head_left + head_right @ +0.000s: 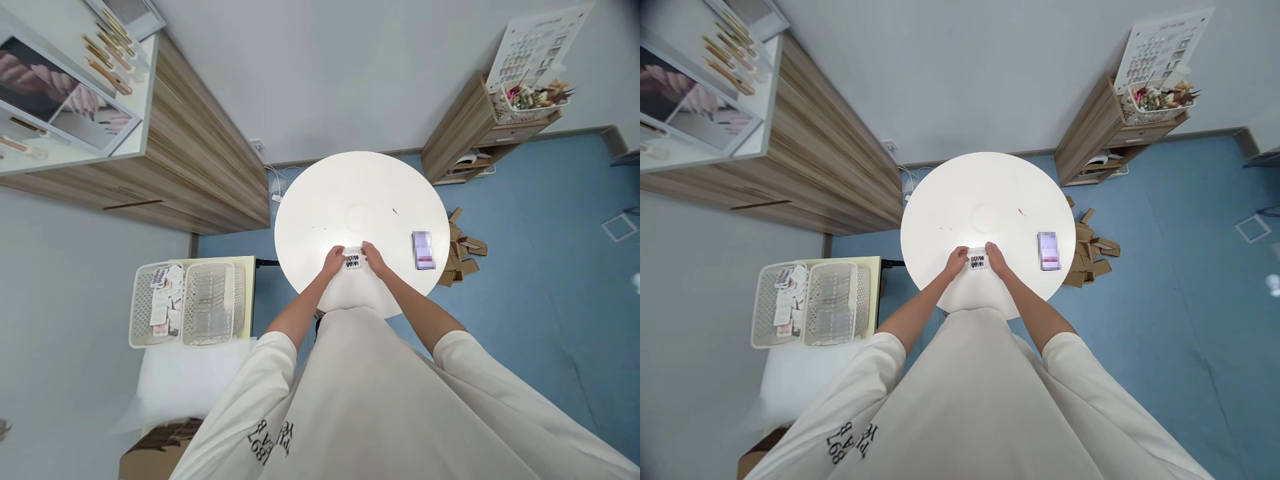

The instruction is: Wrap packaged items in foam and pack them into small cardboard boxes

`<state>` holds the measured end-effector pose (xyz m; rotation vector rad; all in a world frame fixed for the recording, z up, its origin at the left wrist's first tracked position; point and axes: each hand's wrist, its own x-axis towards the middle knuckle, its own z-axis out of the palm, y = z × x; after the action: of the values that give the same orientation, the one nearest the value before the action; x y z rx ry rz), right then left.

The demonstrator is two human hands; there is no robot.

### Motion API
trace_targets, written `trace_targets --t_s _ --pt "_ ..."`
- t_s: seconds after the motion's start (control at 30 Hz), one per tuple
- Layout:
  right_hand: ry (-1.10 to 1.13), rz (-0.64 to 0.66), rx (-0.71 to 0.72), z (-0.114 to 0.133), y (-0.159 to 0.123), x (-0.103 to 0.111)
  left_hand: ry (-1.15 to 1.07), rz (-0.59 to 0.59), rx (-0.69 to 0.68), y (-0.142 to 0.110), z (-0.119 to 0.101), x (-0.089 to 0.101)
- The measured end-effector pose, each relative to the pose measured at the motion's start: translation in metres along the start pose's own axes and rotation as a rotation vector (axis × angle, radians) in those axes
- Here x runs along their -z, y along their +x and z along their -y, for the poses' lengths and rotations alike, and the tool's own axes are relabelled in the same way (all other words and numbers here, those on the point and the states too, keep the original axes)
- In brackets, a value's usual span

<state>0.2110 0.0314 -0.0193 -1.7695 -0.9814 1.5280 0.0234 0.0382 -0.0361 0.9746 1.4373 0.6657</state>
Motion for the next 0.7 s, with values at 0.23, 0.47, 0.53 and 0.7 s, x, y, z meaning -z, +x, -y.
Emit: trace_targets --t_s 0.23,0.47,0.53,0.7 --pt "-0.117 0.033 0.046 -0.022 -0.028 -0.004 0.158 0.028 -0.009 -0.03 0.01 0.002" --pt "-0.439 0.095 0.112 -0.044 -0.038 -0.005 0.38 0.067 -0.024 -0.046 0.019 0.007" --pt "-0.608 0.124 0.159 -0.046 -0.044 -0.004 0.459 0.087 -0.097 -0.052 0.021 0.009" --pt "-1.003 0.244 0.219 -0.042 -0.059 -0.004 0.658 0.252 -0.272 -0.066 0.022 0.011"
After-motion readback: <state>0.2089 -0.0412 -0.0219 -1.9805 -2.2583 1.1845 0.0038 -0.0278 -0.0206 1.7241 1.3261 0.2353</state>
